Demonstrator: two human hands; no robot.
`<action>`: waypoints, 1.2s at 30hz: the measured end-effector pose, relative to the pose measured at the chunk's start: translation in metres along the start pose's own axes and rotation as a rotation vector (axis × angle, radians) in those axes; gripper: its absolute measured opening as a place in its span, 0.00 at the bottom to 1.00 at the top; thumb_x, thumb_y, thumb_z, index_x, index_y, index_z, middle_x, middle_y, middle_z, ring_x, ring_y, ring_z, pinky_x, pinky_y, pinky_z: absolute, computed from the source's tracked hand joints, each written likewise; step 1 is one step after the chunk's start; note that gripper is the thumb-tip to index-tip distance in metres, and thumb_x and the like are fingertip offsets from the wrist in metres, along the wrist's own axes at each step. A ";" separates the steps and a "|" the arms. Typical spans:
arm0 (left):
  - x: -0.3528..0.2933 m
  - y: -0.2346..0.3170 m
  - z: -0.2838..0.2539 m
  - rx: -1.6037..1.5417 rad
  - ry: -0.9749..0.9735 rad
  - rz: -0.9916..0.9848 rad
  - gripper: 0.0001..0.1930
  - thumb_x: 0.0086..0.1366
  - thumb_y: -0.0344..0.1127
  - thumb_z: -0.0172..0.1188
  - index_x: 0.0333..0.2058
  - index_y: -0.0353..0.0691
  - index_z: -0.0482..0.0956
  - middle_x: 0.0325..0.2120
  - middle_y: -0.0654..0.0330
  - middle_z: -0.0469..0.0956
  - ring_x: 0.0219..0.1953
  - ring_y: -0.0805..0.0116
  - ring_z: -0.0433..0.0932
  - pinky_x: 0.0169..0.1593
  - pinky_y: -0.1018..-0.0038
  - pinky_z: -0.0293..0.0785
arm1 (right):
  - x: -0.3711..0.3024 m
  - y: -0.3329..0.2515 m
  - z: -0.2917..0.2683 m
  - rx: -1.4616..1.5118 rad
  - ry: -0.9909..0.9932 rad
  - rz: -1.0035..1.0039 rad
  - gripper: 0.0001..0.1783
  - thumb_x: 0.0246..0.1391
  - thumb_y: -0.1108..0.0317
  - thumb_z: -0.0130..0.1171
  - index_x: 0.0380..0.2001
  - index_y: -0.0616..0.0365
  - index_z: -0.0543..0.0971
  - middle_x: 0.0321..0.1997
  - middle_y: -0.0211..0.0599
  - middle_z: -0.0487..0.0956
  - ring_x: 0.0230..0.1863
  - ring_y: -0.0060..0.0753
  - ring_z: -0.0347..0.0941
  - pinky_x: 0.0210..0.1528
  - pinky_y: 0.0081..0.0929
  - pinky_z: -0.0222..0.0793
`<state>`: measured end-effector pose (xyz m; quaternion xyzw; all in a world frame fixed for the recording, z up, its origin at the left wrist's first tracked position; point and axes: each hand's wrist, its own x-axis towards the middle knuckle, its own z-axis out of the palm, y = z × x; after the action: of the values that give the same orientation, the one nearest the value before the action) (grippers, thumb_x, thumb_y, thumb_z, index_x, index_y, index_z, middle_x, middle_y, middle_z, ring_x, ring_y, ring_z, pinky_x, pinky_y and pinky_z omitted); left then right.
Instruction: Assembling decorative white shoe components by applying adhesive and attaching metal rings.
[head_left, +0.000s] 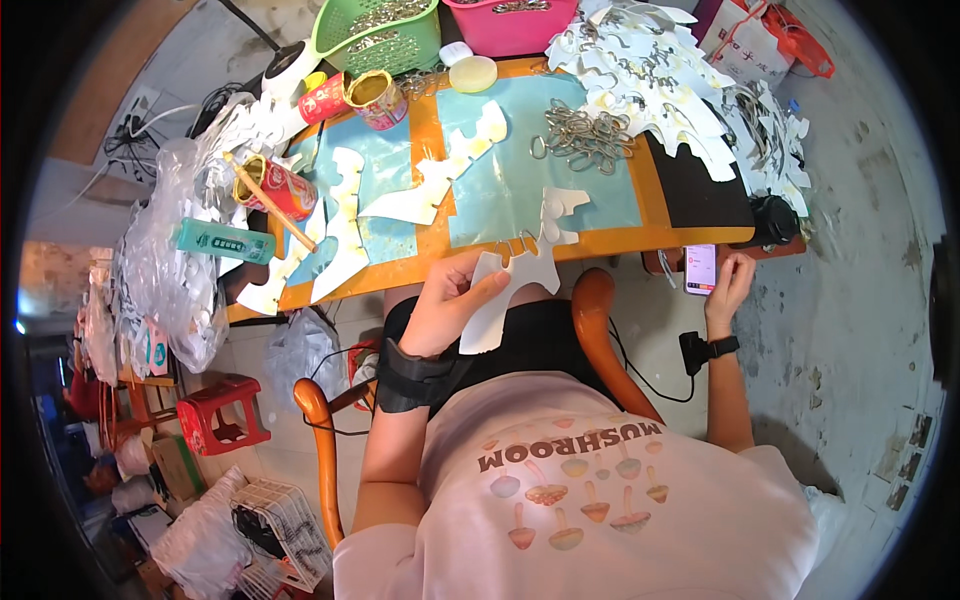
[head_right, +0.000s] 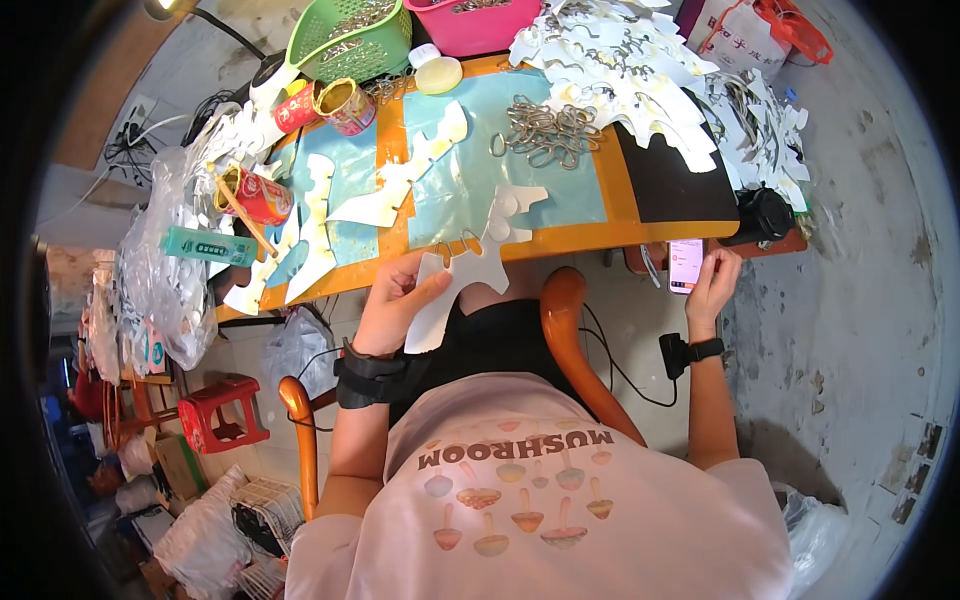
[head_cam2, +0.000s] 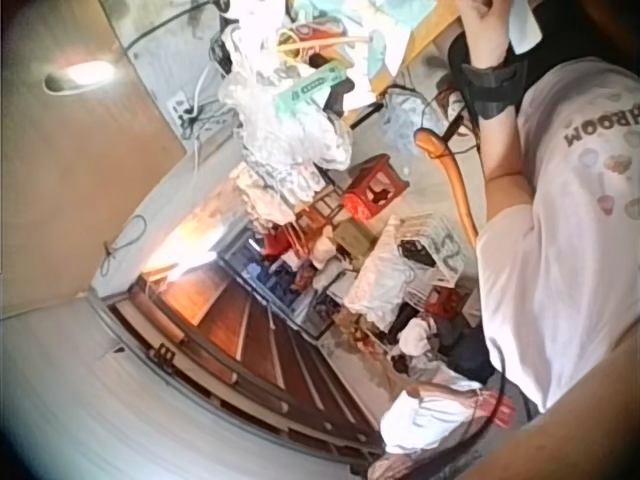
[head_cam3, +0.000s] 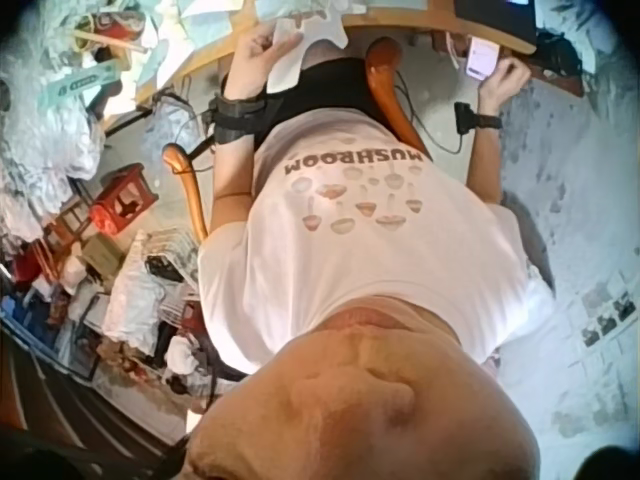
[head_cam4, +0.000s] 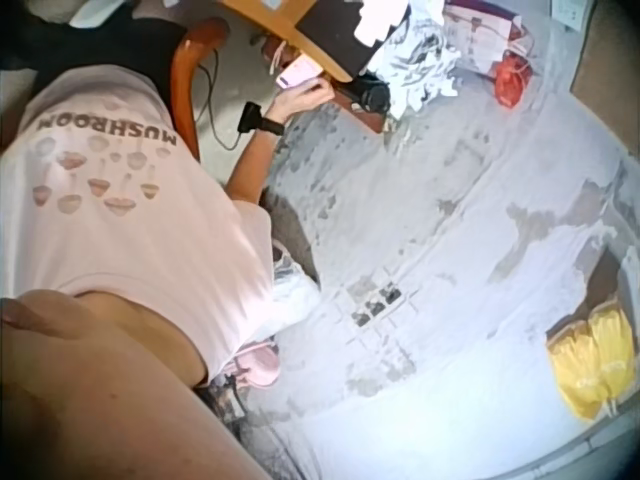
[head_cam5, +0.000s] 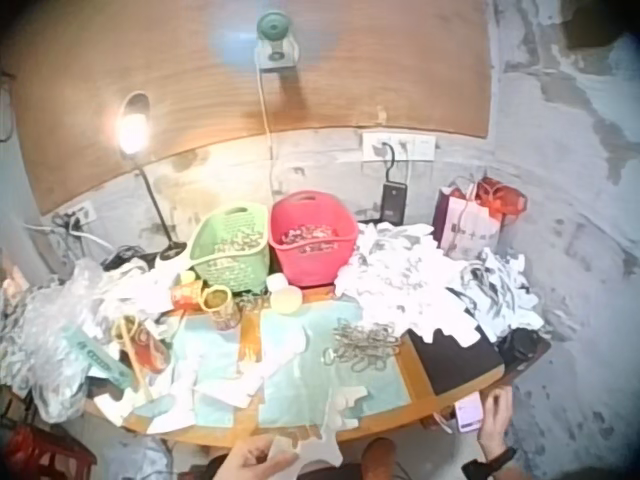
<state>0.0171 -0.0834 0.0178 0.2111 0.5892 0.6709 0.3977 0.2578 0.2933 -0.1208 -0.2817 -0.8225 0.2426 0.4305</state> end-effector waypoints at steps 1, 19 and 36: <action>-0.002 0.003 0.000 0.014 -0.005 -0.002 0.08 0.71 0.33 0.60 0.42 0.34 0.81 0.28 0.69 0.79 0.27 0.85 0.73 0.30 0.83 0.68 | 0.003 -0.014 -0.002 0.030 0.053 -0.024 0.09 0.64 0.69 0.50 0.38 0.65 0.73 0.41 0.45 0.72 0.46 0.43 0.70 0.50 0.32 0.65; -0.014 0.010 0.008 -0.058 0.217 0.145 0.08 0.69 0.31 0.61 0.42 0.33 0.83 0.26 0.70 0.79 0.25 0.86 0.71 0.28 0.84 0.66 | 0.081 -0.277 0.060 0.676 -1.004 -0.134 0.30 0.48 0.75 0.67 0.58 0.55 0.75 0.38 0.33 0.79 0.41 0.27 0.75 0.51 0.28 0.69; -0.020 0.017 0.018 -0.087 0.130 0.162 0.09 0.71 0.34 0.60 0.41 0.33 0.82 0.28 0.70 0.79 0.28 0.87 0.70 0.30 0.85 0.65 | 0.084 -0.286 0.073 0.779 -1.236 0.043 0.11 0.53 0.64 0.69 0.32 0.61 0.81 0.19 0.20 0.69 0.24 0.12 0.62 0.27 0.19 0.57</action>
<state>0.0376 -0.0881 0.0416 0.1964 0.5652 0.7381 0.3118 0.0834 0.1315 0.0735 0.0641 -0.7635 0.6407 -0.0484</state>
